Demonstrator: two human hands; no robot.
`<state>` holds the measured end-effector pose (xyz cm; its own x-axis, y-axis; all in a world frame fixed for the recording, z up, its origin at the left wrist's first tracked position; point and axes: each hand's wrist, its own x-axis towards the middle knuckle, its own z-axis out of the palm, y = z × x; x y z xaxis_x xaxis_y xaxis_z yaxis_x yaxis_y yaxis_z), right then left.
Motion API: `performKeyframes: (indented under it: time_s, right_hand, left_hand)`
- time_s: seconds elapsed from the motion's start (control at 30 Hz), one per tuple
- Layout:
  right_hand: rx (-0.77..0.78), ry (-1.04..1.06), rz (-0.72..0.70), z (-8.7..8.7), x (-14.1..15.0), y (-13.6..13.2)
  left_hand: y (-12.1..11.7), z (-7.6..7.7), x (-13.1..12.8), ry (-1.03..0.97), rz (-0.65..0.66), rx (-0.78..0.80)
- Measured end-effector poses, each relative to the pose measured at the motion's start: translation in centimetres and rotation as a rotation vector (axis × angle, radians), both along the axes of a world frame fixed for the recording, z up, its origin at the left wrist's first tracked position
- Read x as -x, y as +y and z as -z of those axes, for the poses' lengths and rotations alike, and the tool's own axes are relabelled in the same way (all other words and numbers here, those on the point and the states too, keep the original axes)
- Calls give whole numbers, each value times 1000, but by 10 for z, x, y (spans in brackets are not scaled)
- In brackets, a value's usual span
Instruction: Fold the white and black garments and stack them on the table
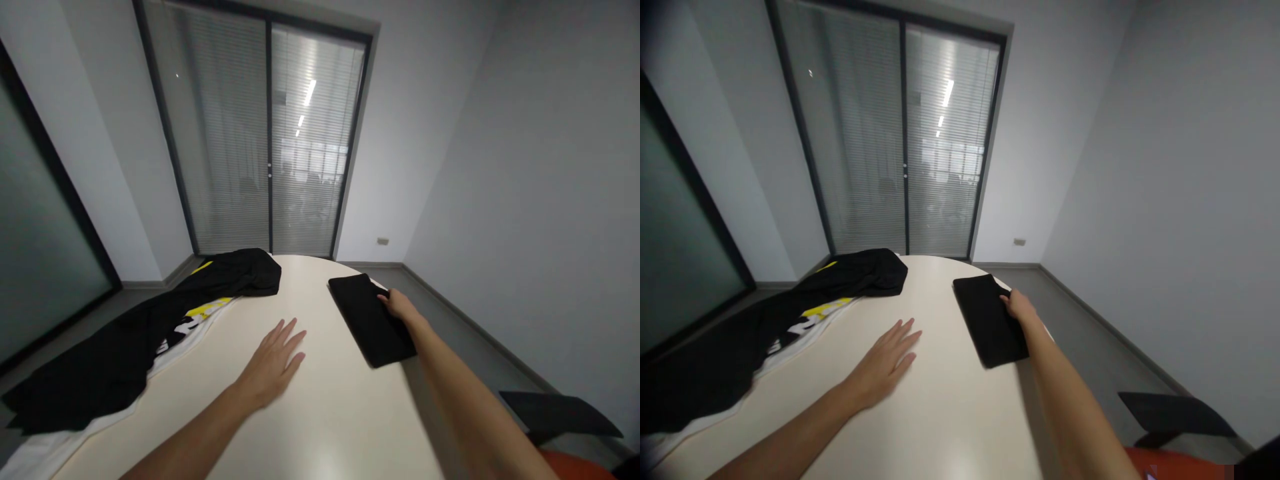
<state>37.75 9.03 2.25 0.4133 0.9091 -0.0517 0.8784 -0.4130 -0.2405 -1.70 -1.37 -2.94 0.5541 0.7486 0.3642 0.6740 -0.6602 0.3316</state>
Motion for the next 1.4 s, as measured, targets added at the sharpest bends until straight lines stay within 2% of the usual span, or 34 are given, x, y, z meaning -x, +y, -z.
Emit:
performKeyframes:
  time_s: [0.2,0.33,0.5,0.6,0.67,0.73,0.8,0.9,1.03,1.13,1.27,1.4]
  right_hand:
    - [-19,-16,167,8,-39,13]
    - [-42,-20,238,14,-53,17]
    - [-87,-52,242,17,-58,18]
    - [-113,-101,245,17,-54,16]
    - [-186,-204,232,13,-49,15]
    - [-275,-311,175,7,-41,16]
    - [-313,-326,106,2,-32,17]
    - [-210,-170,62,2,-22,18]
    - [-41,4,60,22,-21,13]
    - [-75,-64,74,30,-18,8]
    - [-205,-187,26,25,-3,2]
    - [-115,-94,-84,21,12,-9]
  left_hand:
    - [15,7,6,14,-218,-14]
    - [20,11,6,59,-236,-19]
    - [22,16,7,51,-241,-20]
    - [21,15,6,48,-243,-15]
    - [21,14,6,47,-246,-10]
    - [21,14,5,43,-250,-14]
    - [21,14,5,36,-250,-17]
    - [21,14,5,33,-244,-12]
    - [19,12,5,48,-251,-12]
    - [17,8,6,64,-261,-1]
    - [16,6,6,36,-266,13]
    - [16,5,5,-37,-268,32]
